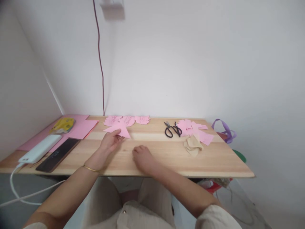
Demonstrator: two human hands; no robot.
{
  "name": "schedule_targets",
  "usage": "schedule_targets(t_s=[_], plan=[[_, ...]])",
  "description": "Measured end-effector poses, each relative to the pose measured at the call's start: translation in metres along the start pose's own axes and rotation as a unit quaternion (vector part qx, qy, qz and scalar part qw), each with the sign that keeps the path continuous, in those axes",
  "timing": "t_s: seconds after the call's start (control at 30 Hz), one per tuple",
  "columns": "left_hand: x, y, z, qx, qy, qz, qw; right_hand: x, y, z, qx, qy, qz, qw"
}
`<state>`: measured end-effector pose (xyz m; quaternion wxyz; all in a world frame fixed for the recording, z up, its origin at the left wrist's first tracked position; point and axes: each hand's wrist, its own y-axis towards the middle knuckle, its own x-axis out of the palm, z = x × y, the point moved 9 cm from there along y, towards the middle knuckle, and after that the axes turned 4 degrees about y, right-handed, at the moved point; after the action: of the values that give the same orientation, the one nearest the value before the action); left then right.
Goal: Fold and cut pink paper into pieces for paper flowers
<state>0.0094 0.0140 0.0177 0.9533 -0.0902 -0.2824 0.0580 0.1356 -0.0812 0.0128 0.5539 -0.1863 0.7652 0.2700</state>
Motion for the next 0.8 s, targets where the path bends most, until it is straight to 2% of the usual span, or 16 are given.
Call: schedule_targets(t_s=[0.13,0.2,0.23,0.3,0.37,0.43,0.47,0.57,0.63,0.73,0.8], plan=[[-0.001,0.014,-0.004,0.002,0.022,-0.017,1.000,0.009,-0.030,-0.052,-0.082,0.004,-0.007,0.997],[0.002,0.019,-0.005,-0.001,0.028,-0.031,0.999,0.005,-0.035,-0.067,-0.131,0.059,-0.021,0.989],[0.005,0.021,-0.006,-0.002,0.029,-0.042,0.999,-0.002,-0.032,-0.066,-0.137,0.093,-0.015,0.986],[0.012,0.025,-0.008,-0.002,0.034,-0.068,0.997,-0.022,-0.013,-0.042,-0.080,0.159,0.028,0.984],[0.021,0.029,-0.010,0.002,0.045,-0.094,0.995,-0.050,0.012,0.007,0.042,0.223,0.134,0.965],[0.028,0.034,-0.011,0.007,0.061,-0.112,0.992,-0.067,0.033,0.054,0.132,0.296,0.226,0.919],[0.032,0.036,-0.012,0.009,0.071,-0.120,0.990,-0.068,0.044,0.074,0.160,0.347,0.247,0.891],[0.044,0.043,-0.017,0.013,0.104,-0.153,0.983,-0.050,0.074,0.110,0.198,0.486,0.238,0.817],[0.050,0.048,-0.022,0.012,0.119,-0.172,0.978,-0.037,0.085,0.119,0.183,0.542,0.225,0.789],[0.050,0.054,-0.032,0.002,0.129,-0.185,0.974,-0.017,0.086,0.130,0.188,0.601,0.221,0.744],[0.046,0.058,-0.039,-0.005,0.141,-0.181,0.973,-0.005,0.083,0.138,0.204,0.645,0.223,0.702]])
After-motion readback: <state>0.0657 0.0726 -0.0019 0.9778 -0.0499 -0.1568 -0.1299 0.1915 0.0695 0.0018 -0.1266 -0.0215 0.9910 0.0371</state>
